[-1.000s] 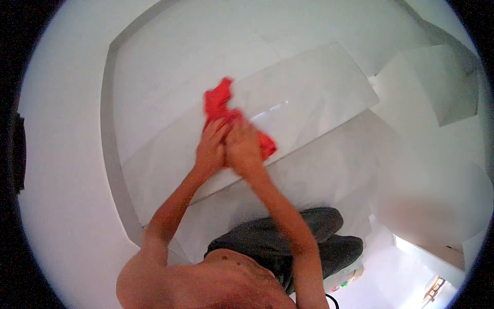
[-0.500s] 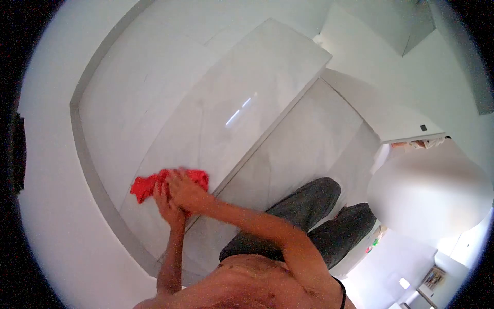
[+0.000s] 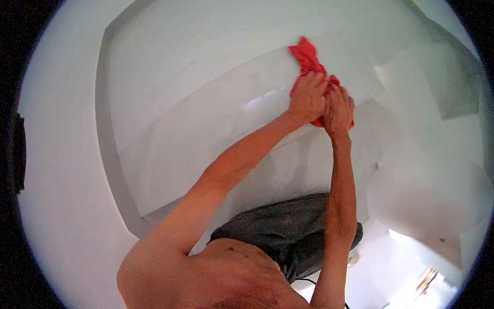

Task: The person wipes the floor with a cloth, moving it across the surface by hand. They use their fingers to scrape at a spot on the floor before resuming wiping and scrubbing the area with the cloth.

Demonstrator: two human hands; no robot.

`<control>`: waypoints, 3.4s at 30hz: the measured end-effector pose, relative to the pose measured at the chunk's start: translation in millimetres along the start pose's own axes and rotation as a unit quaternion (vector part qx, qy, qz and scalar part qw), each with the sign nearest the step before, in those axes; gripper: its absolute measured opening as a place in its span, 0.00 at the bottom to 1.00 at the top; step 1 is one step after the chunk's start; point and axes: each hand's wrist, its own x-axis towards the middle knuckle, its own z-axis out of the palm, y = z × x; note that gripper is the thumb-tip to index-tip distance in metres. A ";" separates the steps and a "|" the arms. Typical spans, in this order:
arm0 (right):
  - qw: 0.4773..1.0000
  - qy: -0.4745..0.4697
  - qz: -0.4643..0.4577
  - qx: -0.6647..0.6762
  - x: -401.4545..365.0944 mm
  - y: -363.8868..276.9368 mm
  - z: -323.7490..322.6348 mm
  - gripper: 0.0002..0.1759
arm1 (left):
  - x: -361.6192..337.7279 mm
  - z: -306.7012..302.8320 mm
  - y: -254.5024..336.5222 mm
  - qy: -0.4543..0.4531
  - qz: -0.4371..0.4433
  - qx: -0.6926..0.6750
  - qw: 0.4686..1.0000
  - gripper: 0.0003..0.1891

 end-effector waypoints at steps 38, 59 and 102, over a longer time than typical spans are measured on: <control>0.865 -0.168 -0.391 0.268 -118.7 -487.5 -0.8 0.31 | -358.9 -476.6 -26.0 0.132 -0.443 0.335 0.821 0.26; 0.997 -0.058 -0.021 0.047 4.2 -132.1 -35.1 0.27 | -3.2 -105.9 -31.2 0.061 -0.088 0.047 0.993 0.17; 0.986 -0.055 -0.100 0.123 -79.2 -212.1 -25.0 0.22 | -126.6 -217.1 -25.3 -0.105 -0.135 0.056 0.984 0.23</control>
